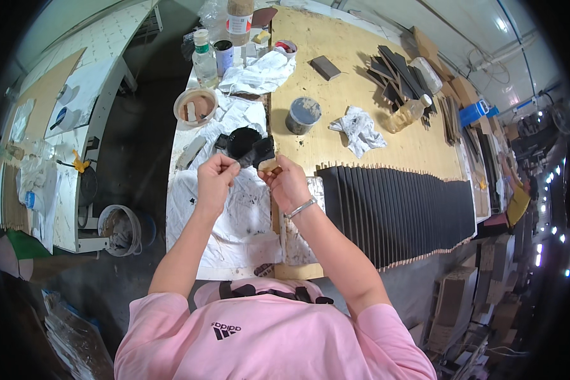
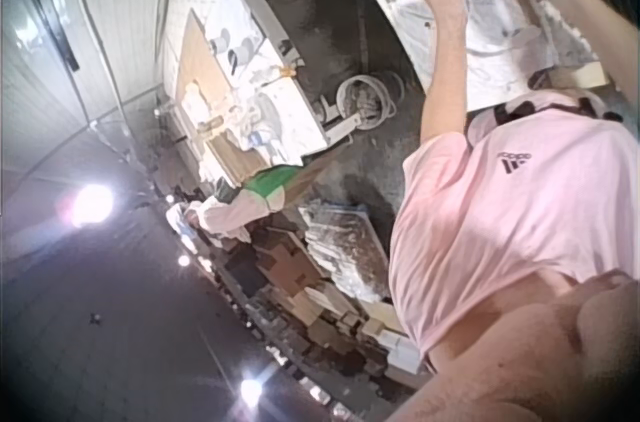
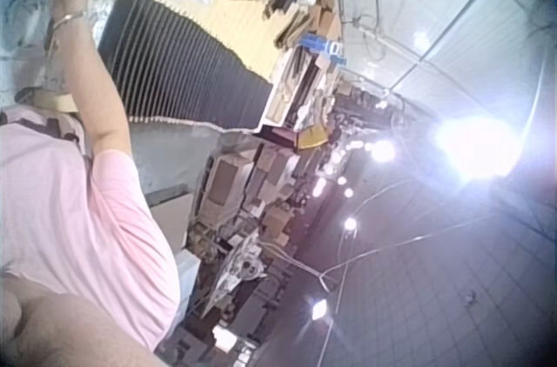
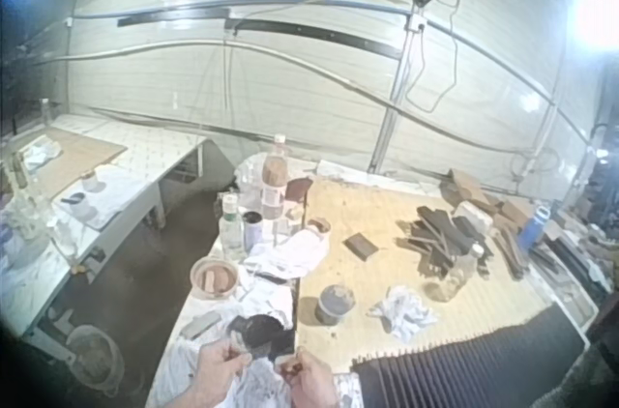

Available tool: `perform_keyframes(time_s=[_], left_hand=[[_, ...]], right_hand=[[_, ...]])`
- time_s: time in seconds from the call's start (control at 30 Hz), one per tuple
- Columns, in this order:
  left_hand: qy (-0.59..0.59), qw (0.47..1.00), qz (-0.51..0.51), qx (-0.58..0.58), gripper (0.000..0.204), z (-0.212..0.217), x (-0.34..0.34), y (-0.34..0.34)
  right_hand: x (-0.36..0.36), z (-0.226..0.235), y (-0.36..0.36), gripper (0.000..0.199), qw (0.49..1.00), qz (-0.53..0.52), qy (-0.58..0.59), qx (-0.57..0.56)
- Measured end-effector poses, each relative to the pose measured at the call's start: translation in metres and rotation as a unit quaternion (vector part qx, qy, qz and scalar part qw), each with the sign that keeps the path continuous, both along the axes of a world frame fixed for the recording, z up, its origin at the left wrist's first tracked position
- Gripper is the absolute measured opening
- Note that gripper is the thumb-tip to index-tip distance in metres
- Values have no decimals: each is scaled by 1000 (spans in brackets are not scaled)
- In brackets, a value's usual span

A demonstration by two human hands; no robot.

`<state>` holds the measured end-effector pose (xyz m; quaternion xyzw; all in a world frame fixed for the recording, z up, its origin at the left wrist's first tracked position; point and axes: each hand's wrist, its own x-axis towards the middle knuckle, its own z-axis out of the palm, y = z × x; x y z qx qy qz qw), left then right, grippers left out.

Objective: The person cleans a large bamboo mat by wiping the surface with a white cloth, then applies a dark liquid using a sponge-like applicator to the slats.

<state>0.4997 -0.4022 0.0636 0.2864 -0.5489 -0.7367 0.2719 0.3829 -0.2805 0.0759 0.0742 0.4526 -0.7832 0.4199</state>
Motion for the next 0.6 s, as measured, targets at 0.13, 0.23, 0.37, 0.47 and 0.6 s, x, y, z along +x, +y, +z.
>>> perform_keyframes(time_s=[0.13,0.23,0.37,0.47,0.6], left_hand=[[-16,999,41,4,7,-12,-6,-15],[-13,999,45,0,7,-11,-2,-18],[3,1000,2,1,6,-5,-3,0],[-8,999,38,-1,6,-19,-11,-19],[1,999,48,15,6,-20,-8,-19]], right_hand=[[1,1,0,21,1000,27,9,-2],[6,4,0,20,1000,14,8,8],[5,9,-1,20,999,30,25,36],[11,12,1,20,998,44,40,17],[9,9,3,20,998,46,43,11]])
